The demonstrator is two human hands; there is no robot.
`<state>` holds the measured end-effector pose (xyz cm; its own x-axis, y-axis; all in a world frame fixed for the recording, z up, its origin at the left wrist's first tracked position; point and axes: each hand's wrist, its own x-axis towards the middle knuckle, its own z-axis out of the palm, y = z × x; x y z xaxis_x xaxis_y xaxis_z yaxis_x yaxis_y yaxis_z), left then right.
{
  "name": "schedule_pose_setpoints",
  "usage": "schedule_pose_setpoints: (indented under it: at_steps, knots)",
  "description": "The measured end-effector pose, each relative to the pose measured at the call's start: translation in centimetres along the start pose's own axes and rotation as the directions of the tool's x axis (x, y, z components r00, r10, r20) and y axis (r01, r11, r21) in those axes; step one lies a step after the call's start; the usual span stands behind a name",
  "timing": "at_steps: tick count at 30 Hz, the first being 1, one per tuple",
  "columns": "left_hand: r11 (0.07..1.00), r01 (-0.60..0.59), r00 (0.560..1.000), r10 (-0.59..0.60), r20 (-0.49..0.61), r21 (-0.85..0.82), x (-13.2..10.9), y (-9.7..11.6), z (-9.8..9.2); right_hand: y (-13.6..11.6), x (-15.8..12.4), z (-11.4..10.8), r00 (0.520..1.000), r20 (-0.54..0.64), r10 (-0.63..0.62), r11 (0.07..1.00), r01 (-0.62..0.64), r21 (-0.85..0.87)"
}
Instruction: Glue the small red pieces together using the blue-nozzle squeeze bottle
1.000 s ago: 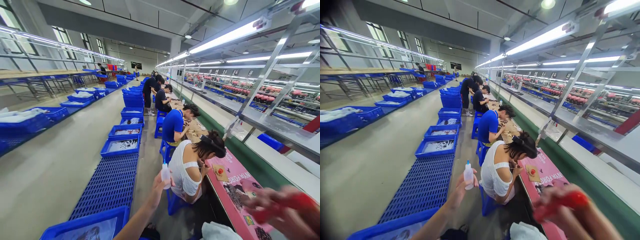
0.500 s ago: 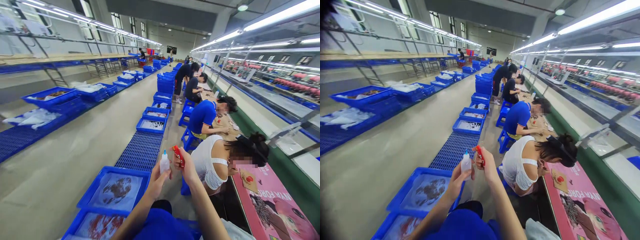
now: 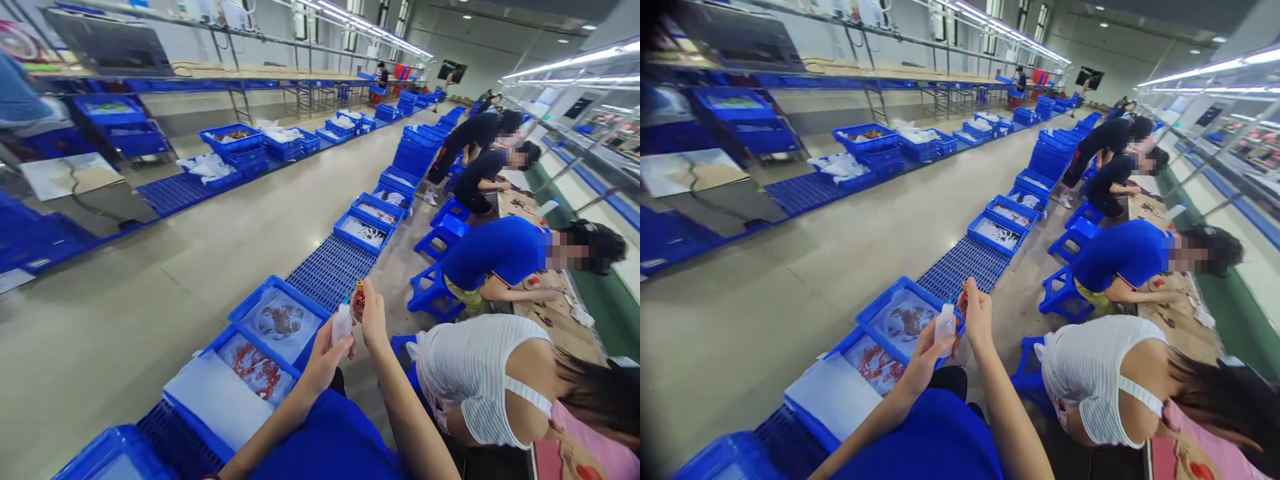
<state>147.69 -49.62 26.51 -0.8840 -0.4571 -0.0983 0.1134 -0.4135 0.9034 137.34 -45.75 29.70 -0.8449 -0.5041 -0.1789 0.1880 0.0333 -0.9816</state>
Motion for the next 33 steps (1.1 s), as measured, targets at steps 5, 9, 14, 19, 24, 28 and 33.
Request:
schedule_pose_setpoints:
  at_steps: [5,9,14,19,24,28,33]
  knots:
    - [1.000,-0.017,0.999,0.018,-0.029,0.013,1.4,0.5,-0.7,0.7,1.5,2.0,1.000,0.026,0.014,0.997,-0.012,-0.082]
    - [1.000,-0.026,0.998,0.026,-0.065,0.004,2.4,0.4,-0.6,0.8,2.2,2.0,0.998,0.013,-0.065,0.980,0.066,-0.188]
    - [0.999,-0.007,0.997,0.010,-0.075,0.042,3.5,-0.2,-0.8,0.8,2.9,1.8,0.992,0.011,-0.124,0.961,0.123,-0.248]
    - [1.000,0.003,0.997,-0.002,-0.078,0.009,4.1,0.0,-0.6,0.9,3.5,1.4,0.985,0.049,-0.163,0.946,0.170,-0.277]
    - [0.999,0.036,0.997,-0.036,-0.073,0.004,4.3,1.1,-0.2,1.5,3.8,1.1,0.981,0.061,-0.184,0.938,0.194,-0.287]
    - [0.997,0.070,0.995,-0.068,-0.073,0.020,4.3,1.6,-0.1,1.8,3.8,1.0,0.979,0.056,-0.198,0.936,0.205,-0.285]
    - [0.995,0.092,0.994,-0.090,-0.067,0.030,4.2,1.4,-0.2,1.8,3.6,1.1,0.982,0.036,-0.188,0.943,0.191,-0.272]
